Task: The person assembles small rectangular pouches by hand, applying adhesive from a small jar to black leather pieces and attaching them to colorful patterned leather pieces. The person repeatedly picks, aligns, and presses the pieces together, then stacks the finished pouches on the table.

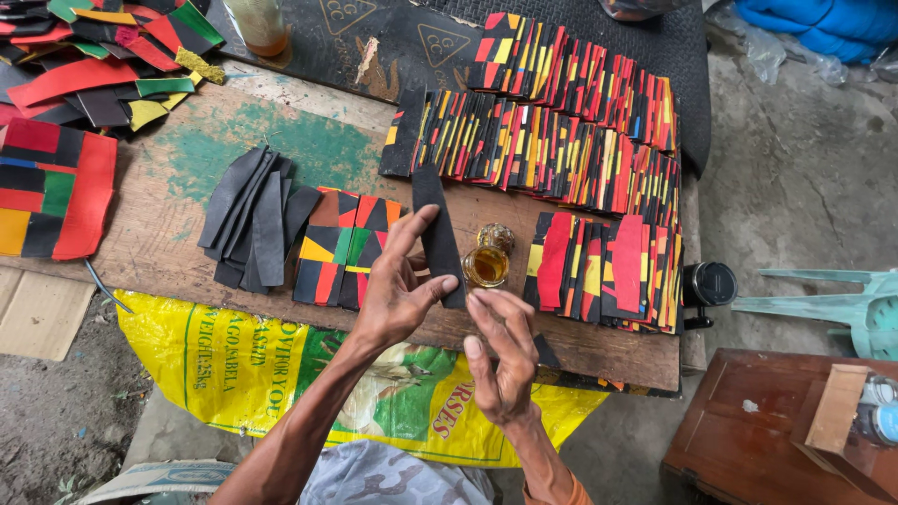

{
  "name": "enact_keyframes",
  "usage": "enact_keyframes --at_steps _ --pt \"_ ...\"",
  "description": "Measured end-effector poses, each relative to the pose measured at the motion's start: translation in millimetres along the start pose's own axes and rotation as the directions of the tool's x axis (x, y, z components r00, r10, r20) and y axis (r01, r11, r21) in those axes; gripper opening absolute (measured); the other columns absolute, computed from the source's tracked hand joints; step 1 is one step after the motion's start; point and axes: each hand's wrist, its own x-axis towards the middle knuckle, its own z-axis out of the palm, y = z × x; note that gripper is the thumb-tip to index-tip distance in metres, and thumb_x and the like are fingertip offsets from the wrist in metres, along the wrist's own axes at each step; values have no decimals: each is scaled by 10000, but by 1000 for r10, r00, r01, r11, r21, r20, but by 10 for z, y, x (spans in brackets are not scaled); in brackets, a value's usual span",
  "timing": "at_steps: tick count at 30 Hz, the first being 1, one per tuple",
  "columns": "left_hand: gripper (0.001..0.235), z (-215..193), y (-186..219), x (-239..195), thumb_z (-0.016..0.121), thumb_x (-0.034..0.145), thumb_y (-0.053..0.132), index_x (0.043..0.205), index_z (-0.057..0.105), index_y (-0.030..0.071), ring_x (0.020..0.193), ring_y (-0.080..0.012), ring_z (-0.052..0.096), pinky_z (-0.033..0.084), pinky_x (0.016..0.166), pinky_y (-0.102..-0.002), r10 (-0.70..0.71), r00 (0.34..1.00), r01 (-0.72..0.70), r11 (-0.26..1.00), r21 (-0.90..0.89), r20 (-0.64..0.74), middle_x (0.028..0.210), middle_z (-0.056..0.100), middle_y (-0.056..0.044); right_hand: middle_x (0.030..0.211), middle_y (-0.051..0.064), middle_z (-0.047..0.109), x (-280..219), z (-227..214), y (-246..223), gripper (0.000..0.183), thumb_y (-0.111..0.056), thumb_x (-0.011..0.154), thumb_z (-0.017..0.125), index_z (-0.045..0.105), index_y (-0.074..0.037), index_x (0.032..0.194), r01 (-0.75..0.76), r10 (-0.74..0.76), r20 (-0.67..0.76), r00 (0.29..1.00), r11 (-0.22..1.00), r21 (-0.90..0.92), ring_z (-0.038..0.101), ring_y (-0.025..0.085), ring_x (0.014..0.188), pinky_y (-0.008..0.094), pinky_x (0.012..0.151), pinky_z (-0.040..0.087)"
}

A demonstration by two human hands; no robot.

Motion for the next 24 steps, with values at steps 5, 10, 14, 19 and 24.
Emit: enact_keyframes --at_steps 5,10,14,19,24 --pt "825 -142 -103 173 760 822 -61 1537 353 4 1258 -167 585 587 986 -316 3 992 -6 1000 -21 -126 1491 414 -69 1268 130 640 264 -290 238 224 -146 881 615 764 -46 1013 18 -12 33 999 978 -210 539 322 1271 447 1126 427" --pt "664 -366 -263 666 679 901 -106 1533 522 18 1046 -203 497 508 942 -321 -13 999 9 993 118 35 1428 449 -92 1370 196 557 563 -404 519 299 26 720 632 771 -54 973 38 102 316 943 913 -406 423 414 1345 516 1119 323" --pt "603 -376 -441 1829 666 831 -117 1409 589 36 1220 -184 588 559 941 -332 200 975 -222 918 328 99 1466 462 -76 1398 157 551 738 -375 576 333 64 638 622 771 -76 901 34 155 405 901 906 -423 415 399 1383 521 1123 285" --pt "583 -303 -979 3446 651 797 -90 1361 584 38 1014 -238 654 576 838 -332 47 979 -110 942 318 200 1420 501 -91 1414 194 517 778 -381 795 370 75 616 636 762 -68 934 -13 176 479 860 946 -323 372 425 1387 539 1114 245" --pt "636 -296 -1774 4220 706 725 -73 1347 607 12 1152 -247 617 528 934 -330 66 976 -159 865 476 206 1360 573 -118 1426 224 501 688 -391 1038 405 101 593 635 788 -67 929 -32 174 494 852 959 -281 357 427 1395 561 1104 233"
